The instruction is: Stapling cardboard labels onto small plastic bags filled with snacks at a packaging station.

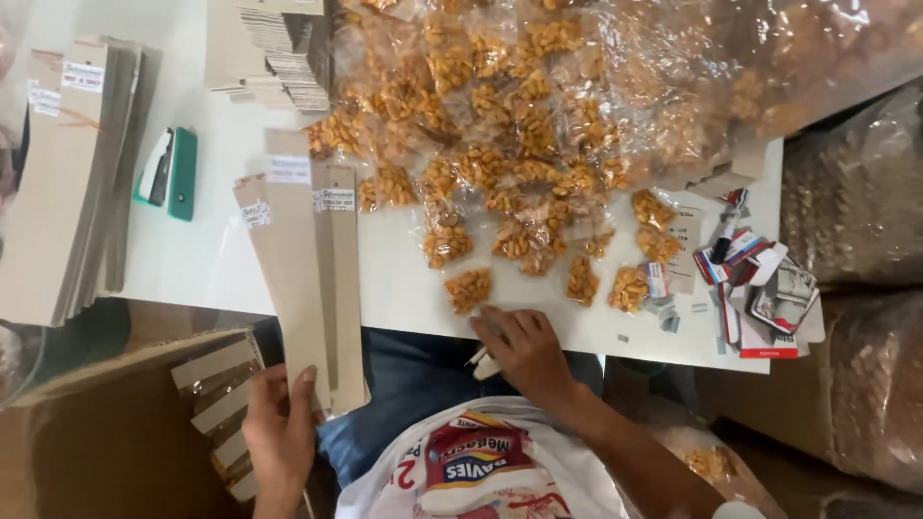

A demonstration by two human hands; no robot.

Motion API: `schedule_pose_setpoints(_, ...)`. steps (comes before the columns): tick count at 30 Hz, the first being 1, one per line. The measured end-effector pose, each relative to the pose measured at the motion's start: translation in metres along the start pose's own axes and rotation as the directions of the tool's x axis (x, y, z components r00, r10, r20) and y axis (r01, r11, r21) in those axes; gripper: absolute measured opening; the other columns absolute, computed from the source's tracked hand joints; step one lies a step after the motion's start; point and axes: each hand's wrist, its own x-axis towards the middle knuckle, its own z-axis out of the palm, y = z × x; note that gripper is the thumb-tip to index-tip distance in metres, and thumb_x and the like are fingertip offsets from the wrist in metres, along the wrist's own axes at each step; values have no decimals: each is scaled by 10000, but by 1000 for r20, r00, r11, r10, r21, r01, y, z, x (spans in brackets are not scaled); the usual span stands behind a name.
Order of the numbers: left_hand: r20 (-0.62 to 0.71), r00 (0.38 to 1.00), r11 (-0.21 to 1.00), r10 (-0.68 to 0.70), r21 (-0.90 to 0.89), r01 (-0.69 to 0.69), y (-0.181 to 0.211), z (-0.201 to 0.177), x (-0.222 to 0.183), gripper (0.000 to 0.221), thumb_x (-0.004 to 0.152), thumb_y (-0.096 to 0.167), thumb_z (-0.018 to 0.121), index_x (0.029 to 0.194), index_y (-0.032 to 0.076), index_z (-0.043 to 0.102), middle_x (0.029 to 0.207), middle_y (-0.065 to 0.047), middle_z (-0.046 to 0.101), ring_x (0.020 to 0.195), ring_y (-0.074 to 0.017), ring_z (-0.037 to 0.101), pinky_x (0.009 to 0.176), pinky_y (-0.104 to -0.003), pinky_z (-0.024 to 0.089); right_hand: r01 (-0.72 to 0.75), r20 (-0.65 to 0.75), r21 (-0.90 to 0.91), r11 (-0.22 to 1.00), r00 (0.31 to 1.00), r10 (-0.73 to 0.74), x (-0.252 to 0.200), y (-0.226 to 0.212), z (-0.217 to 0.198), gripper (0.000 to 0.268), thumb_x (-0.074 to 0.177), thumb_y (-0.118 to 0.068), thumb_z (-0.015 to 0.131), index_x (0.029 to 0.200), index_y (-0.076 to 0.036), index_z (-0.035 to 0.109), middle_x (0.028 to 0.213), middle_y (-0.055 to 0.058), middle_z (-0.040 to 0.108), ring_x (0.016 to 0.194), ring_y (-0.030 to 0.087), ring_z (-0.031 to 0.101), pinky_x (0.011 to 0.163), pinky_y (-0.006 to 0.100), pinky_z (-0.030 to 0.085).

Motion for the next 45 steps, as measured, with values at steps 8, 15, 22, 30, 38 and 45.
schedule_pose_setpoints(8,78,970,933,231,-299,-198,28,18,12,131,1022,134,562,1048,11,525,949,-200,714,824,-273,765,687,-363,621,-29,-48,241,970,998,42,6,20,8,194,840,17,734,998,-96,743,963,83,722,870,279,654,743,415,473)
schedule_pose_setpoints(15,231,926,715,299,-697,-57,106,65,40,79,1006,18,620,951,-28,653,846,-145,678,943,-401,775,866,-519,639,-57,76,943,327,996,-47,123,34,-77,290,931,-409,729,980,-123,712,910,80,746,872,321,745,802,456,568)
schedule_pose_setpoints(22,409,874,786,263,-616,51,166,60,18,456,1052,449,485,995,59,715,625,-31,484,553,-105,521,475,-255,407,65,-213,367,928,977,16,168,37,-45,413,845,-461,798,1035,-110,690,887,65,698,852,294,732,813,421,580)
schedule_pose_setpoints(30,312,854,676,415,-735,-59,147,72,38,131,1000,117,673,1080,22,714,864,-44,734,766,-99,701,725,-272,615,-247,145,918,309,937,317,174,49,-62,380,904,-135,823,1221,-97,616,954,55,680,916,156,675,897,342,544)
schedule_pose_setpoints(38,242,876,659,417,-745,-107,171,66,25,103,991,103,685,1072,48,716,873,-2,708,791,-53,668,740,-256,613,-207,155,962,177,950,270,187,35,-73,365,935,-41,761,1257,-53,589,913,82,675,857,122,645,856,323,552)
schedule_pose_setpoints(45,206,872,679,444,-712,-178,167,70,33,149,1017,109,662,1130,44,732,843,-5,708,780,-27,606,735,-245,586,-165,94,964,210,946,312,194,35,-71,288,947,-12,737,1199,-61,607,934,72,629,884,121,629,870,319,549)
